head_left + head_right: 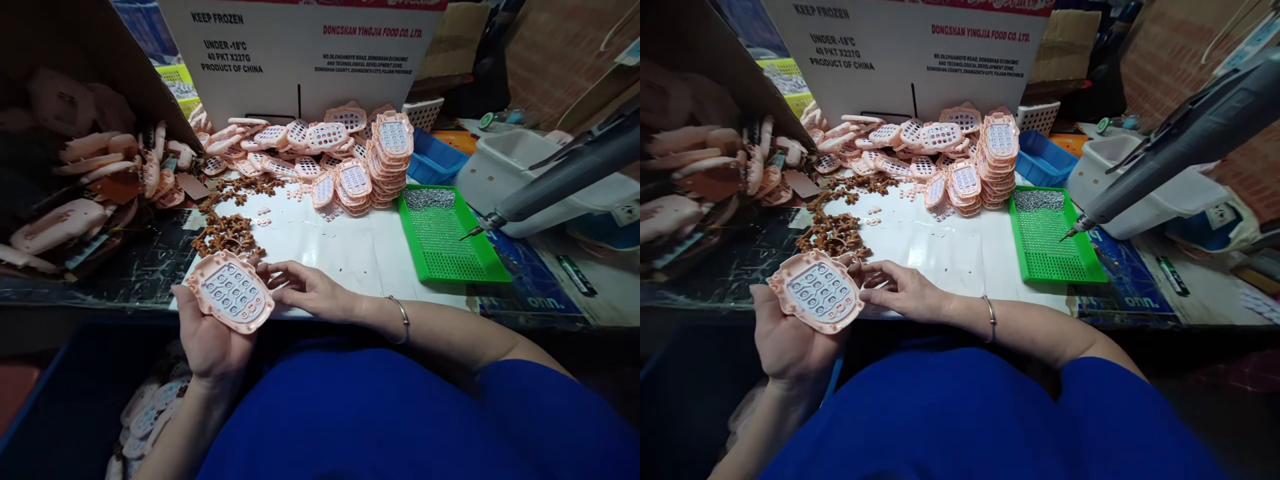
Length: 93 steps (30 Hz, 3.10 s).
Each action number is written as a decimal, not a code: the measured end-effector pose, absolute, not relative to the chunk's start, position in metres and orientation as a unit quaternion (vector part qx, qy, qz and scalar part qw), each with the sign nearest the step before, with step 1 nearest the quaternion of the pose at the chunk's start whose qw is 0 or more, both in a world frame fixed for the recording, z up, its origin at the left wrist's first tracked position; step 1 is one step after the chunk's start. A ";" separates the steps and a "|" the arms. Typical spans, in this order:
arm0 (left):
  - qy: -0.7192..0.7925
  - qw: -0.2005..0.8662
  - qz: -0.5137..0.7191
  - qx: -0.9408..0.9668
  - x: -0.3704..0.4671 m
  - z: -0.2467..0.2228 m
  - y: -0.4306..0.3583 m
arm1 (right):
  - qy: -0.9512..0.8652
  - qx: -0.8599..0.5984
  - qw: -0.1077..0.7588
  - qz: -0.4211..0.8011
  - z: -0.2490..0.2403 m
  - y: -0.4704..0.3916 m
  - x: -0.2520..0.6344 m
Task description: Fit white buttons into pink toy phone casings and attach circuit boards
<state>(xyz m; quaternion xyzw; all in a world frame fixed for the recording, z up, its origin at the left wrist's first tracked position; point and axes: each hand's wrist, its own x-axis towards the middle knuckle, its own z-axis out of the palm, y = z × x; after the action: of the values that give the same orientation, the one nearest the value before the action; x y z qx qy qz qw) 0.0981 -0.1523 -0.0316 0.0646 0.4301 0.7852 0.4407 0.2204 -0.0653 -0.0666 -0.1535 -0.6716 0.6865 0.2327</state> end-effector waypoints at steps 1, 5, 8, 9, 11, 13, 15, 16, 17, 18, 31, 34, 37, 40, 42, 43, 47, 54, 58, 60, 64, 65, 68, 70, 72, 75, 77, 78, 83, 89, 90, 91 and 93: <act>0.433 0.422 0.794 0.072 0.100 -0.029 -0.149 | -0.604 -0.170 0.214 0.749 -0.068 -0.070 0.214; 0.430 0.420 0.797 0.063 0.107 -0.028 -0.140 | -0.441 -0.216 0.192 0.850 -0.065 -0.077 0.205; 0.425 0.480 0.767 0.013 0.103 -0.029 -0.139 | -0.463 -0.239 0.187 0.833 -0.062 -0.071 0.208; 0.427 0.492 0.759 -0.005 0.099 -0.029 -0.140 | -0.499 -0.243 0.195 0.809 -0.061 -0.067 0.209; 0.440 0.485 0.754 -0.038 0.089 -0.025 -0.144 | -0.621 -0.241 0.233 0.709 -0.061 -0.056 0.208; 0.462 0.434 0.772 -0.051 0.076 -0.019 -0.149 | -0.775 -0.207 0.263 0.536 -0.060 -0.047 0.199; 0.475 0.357 0.804 -0.036 0.064 -0.011 -0.155 | -0.901 -0.127 0.231 0.344 -0.060 -0.042 0.181; 0.474 0.327 0.817 -0.014 0.058 -0.007 -0.158 | -0.942 -0.083 0.195 0.261 -0.060 -0.041 0.170; 0.474 0.303 0.827 0.015 0.054 -0.003 -0.162 | -0.967 -0.049 0.158 0.191 -0.059 -0.043 0.159; 0.475 0.294 0.828 0.049 0.050 0.000 -0.166 | -0.983 -0.030 0.125 0.133 -0.058 -0.045 0.149; 0.461 0.395 0.794 -0.012 0.061 -0.029 -0.147 | -0.975 0.049 0.198 -0.085 -0.031 -0.014 0.225; 0.453 0.492 0.743 -0.022 0.092 -0.034 -0.129 | -0.966 0.082 0.213 -0.118 -0.013 -0.009 0.255; 0.389 0.575 0.717 -0.058 0.124 -0.035 -0.113 | -0.970 0.104 0.184 -0.124 0.001 -0.017 0.264; 0.327 0.627 0.703 -0.072 0.145 -0.034 -0.103 | -0.969 0.106 0.204 -0.096 -0.001 -0.028 0.264; 0.310 0.630 0.708 -0.076 0.153 -0.032 -0.100 | -0.958 0.063 0.269 -0.072 -0.010 -0.034 0.266; 0.307 0.627 0.712 -0.079 0.155 -0.032 -0.099 | -0.950 0.021 0.309 -0.051 -0.016 -0.037 0.268; 0.335 0.606 0.719 -0.048 0.158 -0.036 -0.095 | -0.909 -0.174 0.362 0.110 -0.040 -0.053 0.280; 0.321 0.551 0.768 0.058 0.165 -0.057 -0.089 | -0.861 -0.294 0.268 0.318 -0.051 -0.063 0.279; 0.313 0.540 0.778 0.080 0.166 -0.061 -0.089 | -0.831 -0.346 0.224 0.373 -0.044 -0.064 0.272; 0.312 0.526 0.786 0.092 0.166 -0.061 -0.089 | -0.818 -0.373 0.200 0.389 -0.041 -0.066 0.270; 0.318 0.524 0.782 0.114 0.165 -0.062 -0.089 | -0.808 -0.396 0.189 0.392 -0.035 -0.067 0.269; 0.315 0.519 0.786 0.117 0.166 -0.062 -0.089 | -0.809 -0.390 0.203 0.390 -0.035 -0.066 0.270; 0.299 0.496 0.804 0.131 0.168 -0.063 -0.089 | -0.817 -0.372 0.246 0.365 -0.036 -0.062 0.274; 0.289 0.504 0.803 0.135 0.171 -0.063 -0.090 | -0.831 -0.370 0.255 0.328 -0.038 -0.058 0.275; 0.287 0.523 0.792 0.125 0.173 -0.062 -0.091 | -0.848 -0.364 0.254 0.290 -0.041 -0.055 0.274; 0.296 0.538 0.782 0.109 0.176 -0.062 -0.094 | -0.865 -0.349 0.254 0.257 -0.045 -0.054 0.272; 0.302 0.542 0.777 0.104 0.177 -0.063 -0.096 | -0.872 -0.341 0.252 0.246 -0.048 -0.054 0.272; 0.302 0.545 0.775 0.105 0.177 -0.064 -0.097 | -0.874 -0.336 0.253 0.243 -0.050 -0.053 0.272; 0.313 0.557 0.760 0.117 0.176 -0.068 -0.099 | -0.880 -0.297 0.275 0.249 -0.059 -0.049 0.276; 0.335 0.571 0.732 0.160 0.174 -0.073 -0.103 | -0.869 -0.268 0.313 0.275 -0.066 -0.049 0.281; 0.333 0.566 0.731 0.183 0.174 -0.074 -0.104 | -0.868 -0.258 0.322 0.276 -0.066 -0.051 0.281; 0.332 0.557 0.732 0.210 0.173 -0.075 -0.106 | -0.867 -0.250 0.332 0.273 -0.066 -0.052 0.282; 0.338 0.520 0.740 0.260 0.171 -0.076 -0.108 | -0.866 -0.240 0.355 0.258 -0.066 -0.056 0.282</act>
<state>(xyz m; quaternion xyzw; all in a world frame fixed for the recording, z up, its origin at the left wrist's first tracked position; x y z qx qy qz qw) 0.1713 -0.1080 -0.0762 0.2604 0.3381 0.7403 0.5196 0.2823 -0.0555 -0.0658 -0.2398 -0.8662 0.2576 0.3548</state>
